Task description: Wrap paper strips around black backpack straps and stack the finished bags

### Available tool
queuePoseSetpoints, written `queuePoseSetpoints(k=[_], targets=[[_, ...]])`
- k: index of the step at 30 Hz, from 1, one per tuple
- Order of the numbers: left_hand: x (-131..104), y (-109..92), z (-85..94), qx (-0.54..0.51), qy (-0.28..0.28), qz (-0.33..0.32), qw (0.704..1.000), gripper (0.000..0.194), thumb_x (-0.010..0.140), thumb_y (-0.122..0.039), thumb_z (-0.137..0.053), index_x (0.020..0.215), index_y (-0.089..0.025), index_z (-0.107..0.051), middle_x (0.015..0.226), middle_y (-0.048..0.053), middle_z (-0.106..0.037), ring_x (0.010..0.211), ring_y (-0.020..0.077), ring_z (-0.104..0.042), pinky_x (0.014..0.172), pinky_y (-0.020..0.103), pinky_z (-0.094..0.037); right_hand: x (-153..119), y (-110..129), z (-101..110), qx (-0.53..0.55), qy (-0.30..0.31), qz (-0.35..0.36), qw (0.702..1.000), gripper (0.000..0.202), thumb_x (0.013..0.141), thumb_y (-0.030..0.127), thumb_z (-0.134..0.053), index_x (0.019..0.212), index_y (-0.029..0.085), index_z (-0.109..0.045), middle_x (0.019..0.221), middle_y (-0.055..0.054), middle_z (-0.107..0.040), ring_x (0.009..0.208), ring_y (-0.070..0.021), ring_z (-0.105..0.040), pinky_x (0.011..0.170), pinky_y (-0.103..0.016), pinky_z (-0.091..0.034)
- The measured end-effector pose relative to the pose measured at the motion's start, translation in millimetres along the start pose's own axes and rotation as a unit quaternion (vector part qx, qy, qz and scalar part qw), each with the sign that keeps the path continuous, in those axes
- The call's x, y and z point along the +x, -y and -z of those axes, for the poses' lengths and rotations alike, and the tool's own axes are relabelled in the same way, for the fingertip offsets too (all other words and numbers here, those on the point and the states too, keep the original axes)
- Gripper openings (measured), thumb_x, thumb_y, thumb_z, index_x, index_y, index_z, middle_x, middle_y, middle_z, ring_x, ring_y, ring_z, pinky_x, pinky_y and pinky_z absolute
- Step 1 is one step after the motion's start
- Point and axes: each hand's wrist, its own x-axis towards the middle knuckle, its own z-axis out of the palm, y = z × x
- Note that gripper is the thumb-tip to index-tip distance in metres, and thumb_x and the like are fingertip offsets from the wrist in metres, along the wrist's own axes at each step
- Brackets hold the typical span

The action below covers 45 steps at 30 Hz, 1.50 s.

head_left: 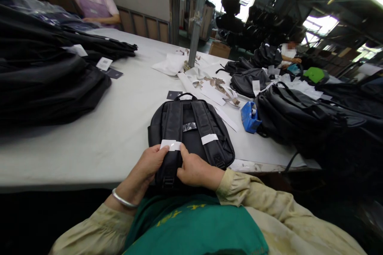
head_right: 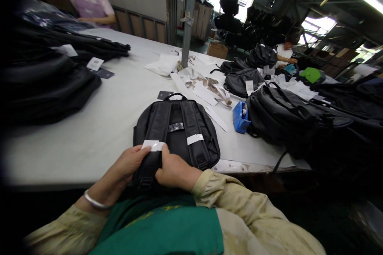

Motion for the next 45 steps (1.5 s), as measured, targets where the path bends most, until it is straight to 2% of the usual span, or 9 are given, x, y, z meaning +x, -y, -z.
queuePoseSetpoints(k=[6, 11, 14, 16, 20, 26, 33, 39, 45], targets=[[0.8, 1.2, -0.1, 0.02, 0.014, -0.017, 1.0, 0.038, 0.063, -0.047, -0.068, 0.083, -0.015, -0.07, 0.067, 0.003, -0.07, 0.064, 0.021, -0.062, 0.055, 0.027, -0.046, -7.9, 0.4, 19.9, -0.187, -0.034, 0.025, 0.981, 0.06, 0.088, 0.028, -0.049, 0.143, 0.008, -0.041, 0.102, -0.024, -0.071, 0.087, -0.0334, -0.069, 0.073, -0.043, -0.052], [2.9, 3.2, 2.1, 0.018, 0.01, -0.005, 1.0, 0.039, 0.063, -0.047, -0.069, 0.083, -0.013, -0.071, 0.071, 0.006, -0.072, 0.066, 0.0221, -0.064, 0.055, 0.027, -0.047, -2.8, -3.5, 30.7, -0.218, 0.016, -0.009, 0.976, 0.028, 0.089, 0.026, -0.05, 0.092, 0.011, -0.073, 0.094, -0.023, -0.072, 0.09, -0.0322, -0.068, 0.079, -0.042, -0.051], [4.3, 4.1, 3.2, 0.027, 0.007, -0.01, 1.0, 0.04, 0.065, -0.047, -0.068, 0.085, -0.013, -0.072, 0.075, 0.006, -0.073, 0.067, 0.0214, -0.064, 0.056, 0.027, -0.047, 7.0, -15.6, 36.4, -0.095, -0.086, -0.001, 0.992, 0.027, 0.091, 0.033, -0.051, 0.094, 0.015, -0.072, 0.098, -0.016, -0.073, 0.094, -0.0256, -0.067, 0.083, -0.036, -0.049], [4.4, 3.7, 3.2, 0.03, 0.003, -0.01, 1.0, 0.04, 0.065, -0.048, -0.068, 0.086, -0.013, -0.072, 0.077, 0.006, -0.073, 0.068, 0.0207, -0.064, 0.057, 0.026, -0.047, 19.2, -24.1, 38.7, 0.051, -0.133, -0.045, 0.989, 0.029, 0.093, 0.038, -0.05, 0.096, 0.016, -0.069, 0.097, -0.011, -0.073, 0.081, -0.0187, -0.067, 0.073, -0.029, -0.05], [2.4, 1.4, 2.2, 0.015, 0.002, 0.007, 1.0, 0.039, 0.064, -0.046, -0.068, 0.085, -0.014, -0.072, 0.073, 0.004, -0.072, 0.064, 0.0193, -0.062, 0.055, 0.026, -0.047, 45.3, -29.5, 36.5, 0.278, -0.068, -0.159, 0.945, 0.04, 0.092, 0.051, -0.048, 0.081, 0.015, -0.062, 0.08, -0.007, -0.07, 0.045, -0.0091, -0.051, 0.041, -0.023, -0.037], [0.9, -1.2, 2.1, 0.0, -0.004, 0.01, 1.0, 0.035, 0.063, -0.042, -0.07, 0.083, -0.014, -0.072, 0.069, 0.003, -0.071, 0.064, 0.0195, -0.063, 0.055, 0.025, -0.046, 48.0, -19.6, 25.0, 0.361, -0.11, -0.143, 0.915, 0.02, 0.082, 0.026, -0.061, 0.065, 0.015, -0.06, 0.058, 0.001, -0.061, 0.041, -0.0059, -0.042, 0.037, -0.02, -0.03], [-5.5, -11.1, 3.9, -0.067, 0.012, 0.062, 0.996, 0.025, 0.066, -0.03, -0.07, 0.085, -0.014, -0.07, 0.07, 0.004, -0.071, 0.062, 0.0184, -0.063, 0.058, 0.027, -0.05, 47.1, -21.5, 6.4, 0.385, -0.097, -0.174, 0.901, 0.019, 0.081, 0.023, -0.06, 0.064, 0.016, -0.058, 0.055, 0.002, -0.059, 0.041, -0.0067, -0.045, 0.036, -0.019, -0.031], [-7.2, -13.6, 8.2, -0.081, 0.027, 0.074, 0.994, 0.018, 0.072, -0.031, -0.07, 0.08, -0.015, -0.068, 0.066, 0.005, -0.07, 0.066, 0.0219, -0.065, 0.061, 0.031, -0.054, 50.6, -2.4, 1.5, 0.485, -0.059, -0.234, 0.84, 0.023, 0.088, 0.02, -0.052, 0.066, 0.016, -0.049, 0.052, 0.005, -0.05, 0.037, -0.0042, -0.038, 0.034, -0.017, -0.025], [-7.7, -14.6, 8.9, -0.076, 0.032, 0.081, 0.993, 0.018, 0.075, -0.034, -0.067, 0.08, -0.017, -0.067, 0.064, 0.006, -0.069, 0.068, 0.0248, -0.066, 0.061, 0.035, -0.055, 55.4, 8.8, 1.2, 0.524, -0.005, -0.245, 0.816, 0.024, 0.083, 0.01, -0.05, 0.063, 0.018, -0.042, 0.048, 0.008, -0.042, 0.035, -0.0026, -0.032, 0.035, -0.016, -0.02]])
